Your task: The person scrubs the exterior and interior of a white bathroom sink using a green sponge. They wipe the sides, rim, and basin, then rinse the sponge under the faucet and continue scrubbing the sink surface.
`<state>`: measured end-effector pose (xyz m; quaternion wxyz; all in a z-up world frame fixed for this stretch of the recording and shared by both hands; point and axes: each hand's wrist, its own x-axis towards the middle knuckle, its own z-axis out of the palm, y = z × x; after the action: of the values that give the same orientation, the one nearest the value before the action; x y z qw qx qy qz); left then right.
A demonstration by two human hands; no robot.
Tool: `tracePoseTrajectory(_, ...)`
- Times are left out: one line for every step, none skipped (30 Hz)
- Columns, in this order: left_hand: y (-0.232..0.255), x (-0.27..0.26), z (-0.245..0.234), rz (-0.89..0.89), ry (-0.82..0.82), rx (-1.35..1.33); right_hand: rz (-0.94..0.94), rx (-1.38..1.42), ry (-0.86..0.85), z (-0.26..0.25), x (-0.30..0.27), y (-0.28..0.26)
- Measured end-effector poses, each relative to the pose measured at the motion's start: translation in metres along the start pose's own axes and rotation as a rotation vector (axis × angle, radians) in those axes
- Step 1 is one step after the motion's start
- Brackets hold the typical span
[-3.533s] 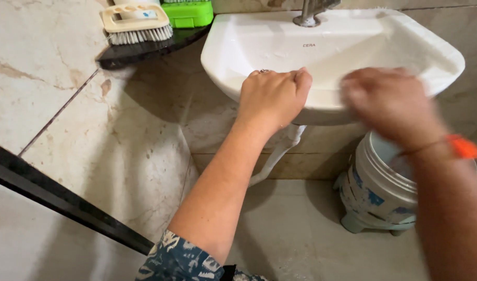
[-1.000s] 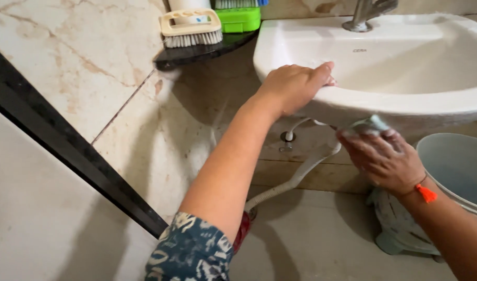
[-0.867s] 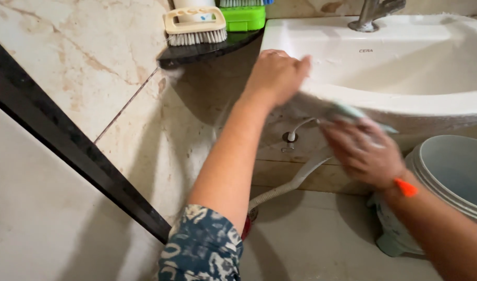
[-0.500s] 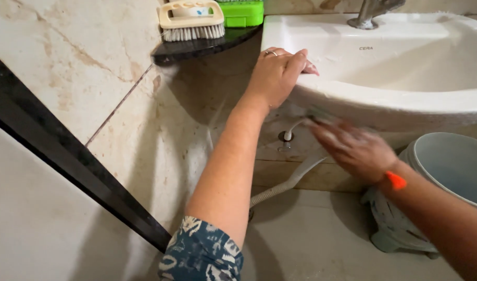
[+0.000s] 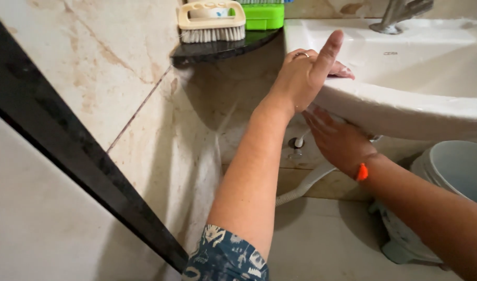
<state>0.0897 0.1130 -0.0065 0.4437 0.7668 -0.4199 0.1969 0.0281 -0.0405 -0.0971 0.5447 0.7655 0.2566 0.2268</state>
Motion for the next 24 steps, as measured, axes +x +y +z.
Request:
tracePoseTrajectory(0.001,0.000,0.003,0.001,0.012,0.002,0.053,0.076,0.100,0.003,-0.008,-0.001)
tracePoseTrajectory(0.001,0.000,0.003,-0.007,0.017,0.018,0.107,0.150,0.200,0.006,-0.018,0.000)
tracePoseTrajectory(0.000,0.002,0.004,-0.009,0.020,0.025,0.164,0.220,0.290,0.008,-0.030,0.003)
tracePoseTrajectory(0.000,0.004,0.006,-0.012,0.022,0.032,0.130,0.154,0.285,0.008,-0.039,0.006)
tracePoseTrajectory(-0.001,0.002,0.007,0.013,0.042,0.018,0.091,0.086,0.287,0.005,-0.044,0.010)
tracePoseTrajectory(-0.002,-0.001,0.008,0.037,0.062,0.004,0.051,0.018,0.288,0.000,-0.046,0.014)
tracePoseTrajectory(-0.003,-0.004,0.006,0.052,0.084,-0.002,0.076,0.082,0.343,-0.006,-0.043,0.019)
tracePoseTrajectory(-0.002,-0.003,0.006,0.063,0.090,-0.010,0.101,0.146,0.397,-0.012,-0.040,0.024)
tracePoseTrajectory(-0.003,-0.004,0.005,0.066,0.092,-0.014,0.127,0.220,0.455,-0.018,-0.036,0.027)
tracePoseTrajectory(-0.002,-0.005,0.005,0.070,0.093,-0.017,0.111,0.141,0.452,-0.023,-0.028,0.031)
tracePoseTrajectory(-0.002,-0.005,0.004,0.064,0.087,-0.027,0.098,0.063,0.454,-0.025,-0.017,0.036)
tracePoseTrajectory(-0.002,-0.004,0.004,0.058,0.080,-0.037,0.085,-0.015,0.456,-0.027,-0.006,0.038)
tracePoseTrajectory(-0.001,-0.005,0.004,0.051,0.074,-0.048,0.040,-0.028,0.366,-0.029,0.006,0.035)
tracePoseTrajectory(-0.001,-0.008,0.004,0.050,0.091,-0.051,-0.004,-0.041,0.275,-0.029,0.018,0.031)
tracePoseTrajectory(0.000,-0.008,0.004,0.058,0.108,-0.053,-0.041,-0.059,0.181,-0.027,0.024,0.029)
tracePoseTrajectory(0.001,-0.009,0.004,0.065,0.125,-0.055,-0.046,-0.048,0.164,-0.025,0.025,0.025)
tracePoseTrajectory(0.003,-0.007,0.004,0.068,0.126,-0.045,-0.051,-0.047,0.153,-0.023,0.026,0.024)
tracePoseTrajectory(0.004,-0.006,0.005,0.070,0.128,-0.035,-0.055,-0.046,0.141,-0.021,0.026,0.022)
tracePoseTrajectory(0.004,-0.008,0.007,0.061,0.128,-0.026,-0.032,-0.022,0.200,-0.018,0.021,0.021)
tracePoseTrajectory(0.004,-0.010,0.007,0.063,0.139,-0.024,-0.008,0.003,0.258,-0.014,0.011,0.023)
tracePoseTrajectory(0.003,-0.009,0.008,0.070,0.147,-0.023,0.021,0.026,0.312,-0.011,0.000,0.025)
tracePoseTrajectory(0.003,-0.009,0.008,0.077,0.155,-0.021,0.018,-0.009,0.311,-0.010,-0.011,0.027)
tracePoseTrajectory(0.003,-0.009,0.009,0.082,0.160,-0.021,0.016,-0.044,0.310,-0.010,-0.022,0.029)
tracePoseTrajectory(0.003,-0.008,0.010,0.088,0.165,-0.020,0.014,-0.080,0.308,-0.013,-0.029,0.029)
